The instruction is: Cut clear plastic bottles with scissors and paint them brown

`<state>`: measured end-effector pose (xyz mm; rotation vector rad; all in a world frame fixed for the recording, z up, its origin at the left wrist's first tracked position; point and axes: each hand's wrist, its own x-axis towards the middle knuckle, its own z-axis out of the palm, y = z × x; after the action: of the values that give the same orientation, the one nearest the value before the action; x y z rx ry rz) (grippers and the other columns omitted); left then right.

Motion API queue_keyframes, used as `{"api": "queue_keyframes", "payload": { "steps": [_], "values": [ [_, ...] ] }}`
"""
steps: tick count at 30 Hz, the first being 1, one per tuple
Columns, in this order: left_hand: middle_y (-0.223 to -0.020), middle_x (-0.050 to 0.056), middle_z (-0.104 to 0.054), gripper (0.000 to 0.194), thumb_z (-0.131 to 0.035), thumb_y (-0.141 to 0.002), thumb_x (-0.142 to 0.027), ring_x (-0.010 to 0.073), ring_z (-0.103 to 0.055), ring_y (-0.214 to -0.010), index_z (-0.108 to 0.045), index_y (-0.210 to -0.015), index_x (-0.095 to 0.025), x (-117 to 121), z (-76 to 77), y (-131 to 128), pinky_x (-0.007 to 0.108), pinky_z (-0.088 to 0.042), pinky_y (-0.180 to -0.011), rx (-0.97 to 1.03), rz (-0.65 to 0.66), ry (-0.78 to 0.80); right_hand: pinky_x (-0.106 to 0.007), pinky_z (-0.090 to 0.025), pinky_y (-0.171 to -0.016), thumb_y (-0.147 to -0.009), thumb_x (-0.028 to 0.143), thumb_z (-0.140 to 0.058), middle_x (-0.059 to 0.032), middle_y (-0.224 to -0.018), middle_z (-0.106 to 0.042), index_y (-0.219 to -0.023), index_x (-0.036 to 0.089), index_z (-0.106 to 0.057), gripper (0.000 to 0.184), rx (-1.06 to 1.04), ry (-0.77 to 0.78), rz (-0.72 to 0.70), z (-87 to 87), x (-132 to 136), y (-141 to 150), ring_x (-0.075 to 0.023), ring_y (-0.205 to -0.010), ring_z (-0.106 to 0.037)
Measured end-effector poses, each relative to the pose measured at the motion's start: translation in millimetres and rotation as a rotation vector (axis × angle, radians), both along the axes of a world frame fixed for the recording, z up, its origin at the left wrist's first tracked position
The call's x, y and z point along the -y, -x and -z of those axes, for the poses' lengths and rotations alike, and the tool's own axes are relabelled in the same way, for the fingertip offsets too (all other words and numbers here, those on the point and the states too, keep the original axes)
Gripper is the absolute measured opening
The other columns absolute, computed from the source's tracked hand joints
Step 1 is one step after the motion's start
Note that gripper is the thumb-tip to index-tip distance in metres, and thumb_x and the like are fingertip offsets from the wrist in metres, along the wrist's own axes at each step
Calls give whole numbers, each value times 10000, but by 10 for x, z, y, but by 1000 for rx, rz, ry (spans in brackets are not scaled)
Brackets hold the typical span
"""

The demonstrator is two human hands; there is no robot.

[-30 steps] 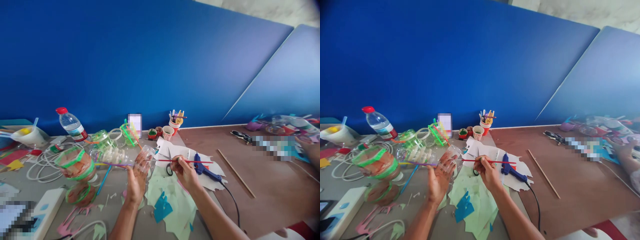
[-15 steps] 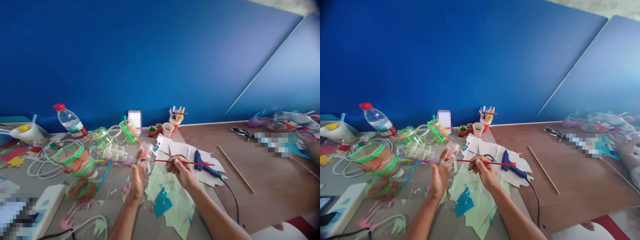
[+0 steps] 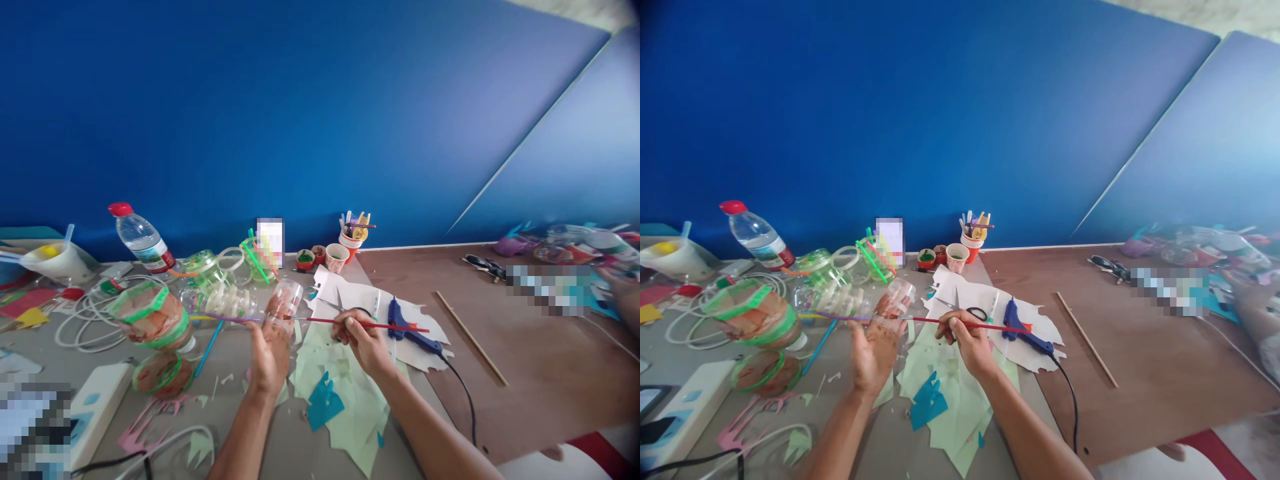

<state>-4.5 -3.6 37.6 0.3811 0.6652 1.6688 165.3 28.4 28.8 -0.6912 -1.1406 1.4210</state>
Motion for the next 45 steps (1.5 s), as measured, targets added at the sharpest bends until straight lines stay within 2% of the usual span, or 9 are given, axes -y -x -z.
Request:
{"api": "queue_keyframes", "payload": {
  "steps": [4, 9, 18, 22, 27, 30, 35, 39, 45],
  "values": [
    [-1406, 62, -521, 709, -268, -808, -774, 237, -331, -1388, -627, -1196, -301, 24, -78, 70, 450, -203, -1138, 118, 46, 67, -260, -380, -484, -823, 403, -639, -37, -616, -670, -795, 177, -683, 231, 18, -8, -13, 12, 1, -6, -109, -472, -468],
    [-1448, 95, -468, 729, -266, -813, -763, 263, -250, -1423, -614, -1225, -272, 34, -122, 143, 500, -163, -1135, 205, 114, 9, -252, -383, -496, -843, 385, -626, -30, -616, -663, -821, 182, -691, 214, 19, -39, -31, 45, -18, -23, -117, -515, -512],
    [-1521, 75, -358, 708, -235, -856, -695, 237, -96, -1465, -451, -1384, -276, 20, 51, 262, 567, -61, -1139, 297, 213, -186, -267, -382, -507, -853, 399, -612, -47, -643, -672, -837, 178, -693, 235, 80, -73, -13, 97, -30, -65, -147, -558, -554],
    [-1510, 74, -380, 711, -257, -850, -694, 251, -131, -1458, -451, -1385, -268, 19, 41, 247, 567, -100, -1138, 310, 198, -154, -278, -376, -505, -818, 424, -643, -52, -646, -679, -807, 184, -690, 244, 27, -51, 7, 40, -28, -72, -143, -530, -511],
    [-1422, 76, -502, 742, -286, -810, -762, 246, -244, -1425, -552, -1305, -278, 24, -44, 113, 466, -135, -1158, 189, 171, 7, -284, -365, -504, -801, 430, -656, -57, -664, -688, -820, 192, -692, 241, -45, -22, 15, -22, -21, -54, -135, -508, -479],
    [-1381, 58, -547, 711, -292, -814, -763, 229, -319, -1392, -613, -1237, -290, 20, -56, 22, 396, -199, -1150, 89, 119, -5, -285, -369, -503, -809, 437, -644, -52, -657, -677, -827, 188, -688, 253, -13, -31, 24, -5, -24, -54, -133, -503, -469],
    [-1426, 50, -503, 667, -337, -825, -734, 229, -401, -1344, -632, -1210, -276, 17, -47, -50, 348, -278, -1119, -16, 29, -46, -280, -385, -523, -835, 421, -618, -50, -672, -673, -857, 185, -685, 246, 32, -53, 22, 46, -29, -72, -135, -535, -489],
    [-1443, 57, -482, 680, -321, -833, -730, 245, -373, -1365, -629, -1215, -258, 28, -75, -18, 365, -267, -1125, 23, 25, -35, -279, -387, -528, -854, 393, -601, -50, -681, -676, -865, 185, -689, 227, 57, -67, 22, 51, -27, -80, -135, -543, -489],
    [-1410, 68, -517, 714, -264, -819, -760, 255, -264, -1420, -603, -1242, -294, 22, -78, 125, 482, -191, -1138, 176, 99, 12, -280, -393, -514, -852, 398, -597, -51, -669, -674, -857, 185, -690, 232, 76, -67, 31, 79, -40, -77, -146, -547, -514]
  ]
}}
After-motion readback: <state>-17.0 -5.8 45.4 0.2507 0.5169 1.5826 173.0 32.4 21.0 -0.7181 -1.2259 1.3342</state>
